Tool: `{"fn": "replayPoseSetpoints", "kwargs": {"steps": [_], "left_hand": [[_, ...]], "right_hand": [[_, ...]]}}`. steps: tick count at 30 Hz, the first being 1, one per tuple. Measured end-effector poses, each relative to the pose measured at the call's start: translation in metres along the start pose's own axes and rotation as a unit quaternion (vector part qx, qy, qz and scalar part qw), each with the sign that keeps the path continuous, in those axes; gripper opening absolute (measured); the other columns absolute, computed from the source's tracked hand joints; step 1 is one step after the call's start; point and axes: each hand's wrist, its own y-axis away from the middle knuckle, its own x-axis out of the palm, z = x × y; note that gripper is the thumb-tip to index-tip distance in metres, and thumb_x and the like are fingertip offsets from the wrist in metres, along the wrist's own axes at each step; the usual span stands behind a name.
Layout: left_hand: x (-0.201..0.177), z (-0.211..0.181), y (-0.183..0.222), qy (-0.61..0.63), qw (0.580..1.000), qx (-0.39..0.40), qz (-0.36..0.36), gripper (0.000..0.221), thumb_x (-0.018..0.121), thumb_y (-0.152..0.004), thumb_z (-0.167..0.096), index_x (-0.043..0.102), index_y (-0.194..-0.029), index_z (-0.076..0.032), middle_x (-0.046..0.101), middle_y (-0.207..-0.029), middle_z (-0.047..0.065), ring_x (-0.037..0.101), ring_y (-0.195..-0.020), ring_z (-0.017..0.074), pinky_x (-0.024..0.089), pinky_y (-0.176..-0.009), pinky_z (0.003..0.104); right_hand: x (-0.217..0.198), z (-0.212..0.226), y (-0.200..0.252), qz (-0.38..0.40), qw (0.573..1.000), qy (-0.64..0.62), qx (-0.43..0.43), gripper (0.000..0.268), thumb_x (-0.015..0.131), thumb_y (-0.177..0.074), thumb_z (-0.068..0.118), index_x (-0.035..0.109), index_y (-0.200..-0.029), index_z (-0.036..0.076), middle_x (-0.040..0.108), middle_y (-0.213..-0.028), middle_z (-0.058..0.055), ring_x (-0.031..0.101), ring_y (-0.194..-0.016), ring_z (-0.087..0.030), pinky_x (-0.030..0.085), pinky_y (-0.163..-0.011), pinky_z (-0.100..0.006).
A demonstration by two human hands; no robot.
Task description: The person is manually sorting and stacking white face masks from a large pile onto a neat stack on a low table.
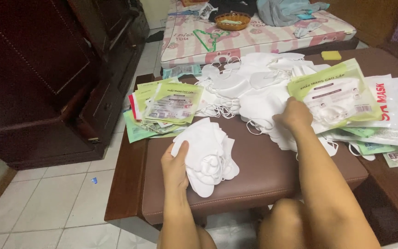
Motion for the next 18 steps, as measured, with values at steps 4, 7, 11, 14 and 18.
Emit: {"fn": "replayPoseSetpoints", "kwargs": {"steps": [4, 7, 11, 14, 18], "left_hand": [[0.002, -0.002, 0.002, -0.019, 1.0, 0.009, -0.008, 0.037, 0.079, -0.088, -0.01, 0.068, -0.12, 0.007, 0.07, -0.099, 0.017, 0.066, -0.092, 0.0219, 0.059, -0.079, 0.034], [0.003, 0.0, 0.0, -0.06, 0.998, 0.003, -0.015, 0.033, 0.079, -0.089, -0.012, 0.071, -0.118, 0.003, 0.073, -0.1, 0.017, 0.068, -0.093, 0.0204, 0.059, -0.08, 0.034], [0.005, 0.0, 0.002, -0.09, 0.996, 0.001, -0.012, 0.033, 0.078, -0.09, -0.014, 0.071, -0.118, 0.003, 0.074, -0.103, 0.019, 0.069, -0.095, 0.0218, 0.06, -0.082, 0.035], [0.007, -0.002, 0.004, -0.093, 0.996, 0.003, -0.004, 0.034, 0.077, -0.091, -0.013, 0.071, -0.119, 0.004, 0.073, -0.104, 0.02, 0.069, -0.097, 0.023, 0.06, -0.084, 0.036], [0.007, 0.004, 0.001, -0.083, 0.996, -0.01, 0.008, 0.035, 0.077, -0.092, -0.015, 0.07, -0.122, 0.002, 0.074, -0.105, 0.019, 0.069, -0.097, 0.0223, 0.059, -0.085, 0.037]], "right_hand": [[-0.008, 0.01, 0.007, -0.017, 1.0, 0.007, -0.013, 0.04, 0.083, -0.079, 0.015, 0.078, -0.115, -0.002, 0.075, -0.104, -0.03, 0.069, -0.105, -0.053, 0.05, -0.085, -0.067], [-0.03, 0.023, 0.025, -0.078, 0.992, 0.068, -0.078, 0.028, 0.075, -0.086, 0.028, 0.083, -0.105, 0.011, 0.078, -0.101, -0.023, 0.072, -0.1, -0.051, 0.054, -0.081, -0.061], [-0.055, 0.045, 0.052, -0.089, 0.94, -0.239, -0.229, 0.025, 0.079, -0.082, 0.01, 0.074, -0.106, 0.009, 0.072, -0.101, -0.011, 0.065, -0.095, -0.03, 0.052, -0.082, -0.043], [-0.061, 0.064, 0.077, 0.075, 0.86, -0.471, -0.183, 0.052, 0.088, -0.068, 0.004, 0.069, -0.116, 0.009, 0.069, -0.094, -0.005, 0.065, -0.081, -0.017, 0.055, -0.07, -0.029], [-0.026, 0.082, 0.091, 0.228, 0.856, -0.421, -0.195, 0.063, 0.099, -0.056, 0.015, 0.075, -0.113, 0.005, 0.075, -0.101, -0.014, 0.065, -0.088, -0.026, 0.059, -0.07, -0.04]]}}
